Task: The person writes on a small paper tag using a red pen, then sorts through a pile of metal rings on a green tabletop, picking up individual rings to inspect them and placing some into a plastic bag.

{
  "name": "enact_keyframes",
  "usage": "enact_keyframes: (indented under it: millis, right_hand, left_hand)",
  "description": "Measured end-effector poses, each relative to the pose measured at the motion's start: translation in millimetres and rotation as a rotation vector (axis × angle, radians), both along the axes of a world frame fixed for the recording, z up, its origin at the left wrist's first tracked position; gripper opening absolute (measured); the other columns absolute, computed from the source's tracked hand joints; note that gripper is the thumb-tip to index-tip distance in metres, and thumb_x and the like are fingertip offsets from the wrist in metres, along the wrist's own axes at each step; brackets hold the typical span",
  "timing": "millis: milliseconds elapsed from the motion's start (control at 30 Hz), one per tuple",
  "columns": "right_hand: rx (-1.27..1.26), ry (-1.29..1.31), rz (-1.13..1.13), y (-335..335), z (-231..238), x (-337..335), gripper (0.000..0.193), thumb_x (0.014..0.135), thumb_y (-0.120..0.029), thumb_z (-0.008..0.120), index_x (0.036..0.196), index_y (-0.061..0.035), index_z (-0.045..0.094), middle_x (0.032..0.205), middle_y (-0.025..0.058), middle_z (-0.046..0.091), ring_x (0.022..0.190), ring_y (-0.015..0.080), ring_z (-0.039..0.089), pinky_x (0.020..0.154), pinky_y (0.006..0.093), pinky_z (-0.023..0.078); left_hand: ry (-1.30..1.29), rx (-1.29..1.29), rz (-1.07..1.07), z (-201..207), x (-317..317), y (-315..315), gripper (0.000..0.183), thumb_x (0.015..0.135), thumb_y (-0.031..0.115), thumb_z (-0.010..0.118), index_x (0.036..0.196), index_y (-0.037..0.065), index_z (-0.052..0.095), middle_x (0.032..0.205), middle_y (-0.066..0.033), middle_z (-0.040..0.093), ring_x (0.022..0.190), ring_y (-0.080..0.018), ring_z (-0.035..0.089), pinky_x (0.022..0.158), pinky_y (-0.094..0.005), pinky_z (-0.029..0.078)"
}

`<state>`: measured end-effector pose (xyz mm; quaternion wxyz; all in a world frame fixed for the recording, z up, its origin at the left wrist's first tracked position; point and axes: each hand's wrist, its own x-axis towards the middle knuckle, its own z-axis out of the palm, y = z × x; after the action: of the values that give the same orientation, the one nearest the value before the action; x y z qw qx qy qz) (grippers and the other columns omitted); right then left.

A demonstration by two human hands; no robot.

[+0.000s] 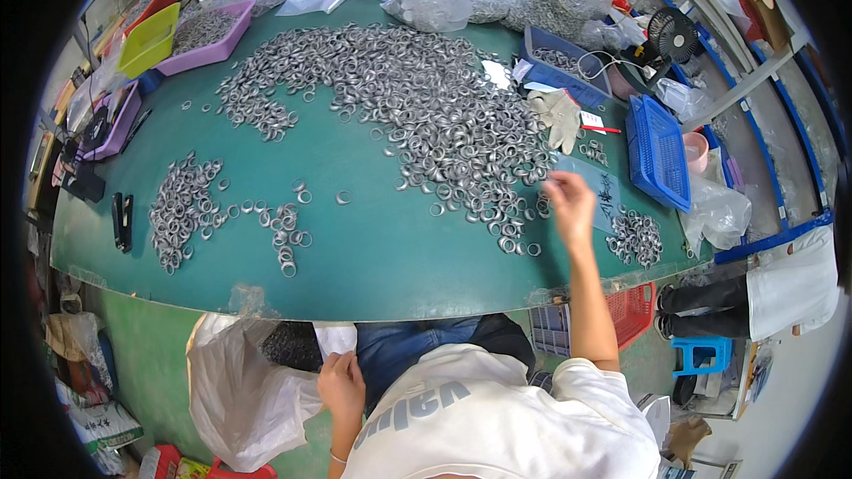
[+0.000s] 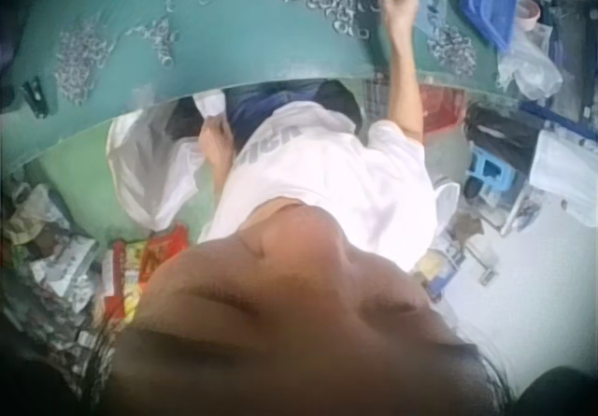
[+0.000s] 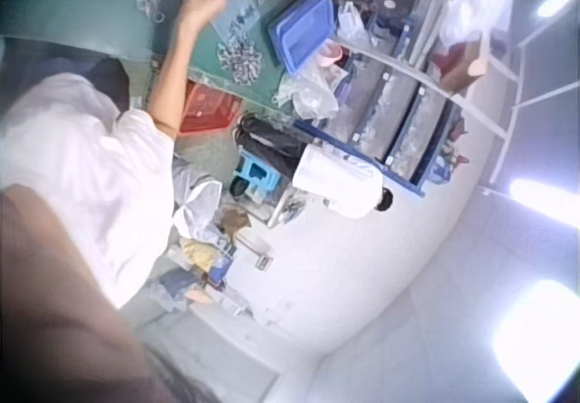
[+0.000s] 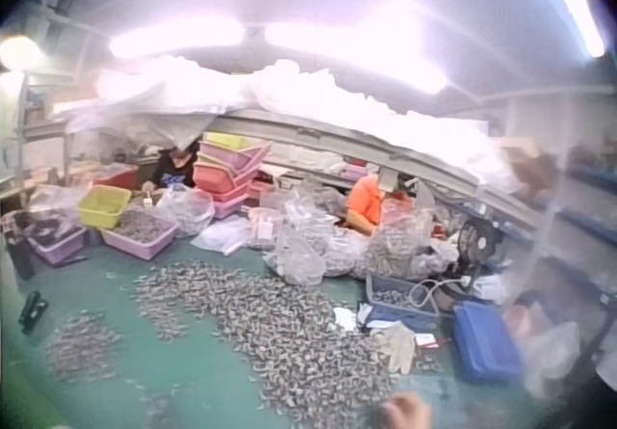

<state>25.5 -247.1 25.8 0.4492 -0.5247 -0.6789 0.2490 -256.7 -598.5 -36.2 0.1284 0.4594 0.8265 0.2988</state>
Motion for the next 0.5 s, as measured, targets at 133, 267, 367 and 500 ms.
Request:
enact_keyframes:
  millis: [133,267,367,500]
  right_hand:
    - [0.101,-0.193,-0.428,22,-5,134,0.016,0.08,-0.001,0.071,0.095,0.0019,0.067,0.081,0.0098,0.068,0.068,0.0144,0.062,0.066,0.0285,0.052]
    - [0.103,-0.374,-0.512,23,-9,196,0.015,0.078,0.0,0.072,0.091,0.0013,0.065,0.078,0.0111,0.065,0.067,0.0208,0.061,0.065,0.0327,0.05]
    - [0.354,-0.73,-0.55,30,-9,189,0.014,0.078,-0.002,0.071,0.091,0.0001,0.065,0.083,0.0127,0.064,0.075,0.0272,0.061,0.071,0.0376,0.049]
    - [0.143,-0.375,-0.231,29,5,100,0.01,0.082,-0.003,0.067,0.092,0.001,0.066,0.086,0.0128,0.065,0.076,0.0235,0.061,0.069,0.035,0.047]
  left_hand:
    - [-0.015,0.032,-0.026,-3,-2,0,0.007,0.078,0.001,0.066,0.085,0.0,0.069,0.071,-0.0133,0.057,0.064,-0.034,0.058,0.057,-0.0421,0.045]
    - [-0.027,-0.041,-0.041,1,0,3,0.008,0.079,0.001,0.065,0.085,0.001,0.069,0.071,-0.0134,0.057,0.065,-0.0341,0.059,0.057,-0.0421,0.045]
    - [-0.025,-0.036,-0.026,2,-4,-1,0.008,0.078,0.002,0.065,0.085,0.002,0.069,0.071,-0.0133,0.058,0.065,-0.0344,0.059,0.058,-0.0425,0.045]
    - [0.03,-0.081,0.006,6,-2,0,0.006,0.08,0.006,0.066,0.083,0.005,0.07,0.073,-0.0136,0.059,0.066,-0.0355,0.06,0.059,-0.044,0.047]
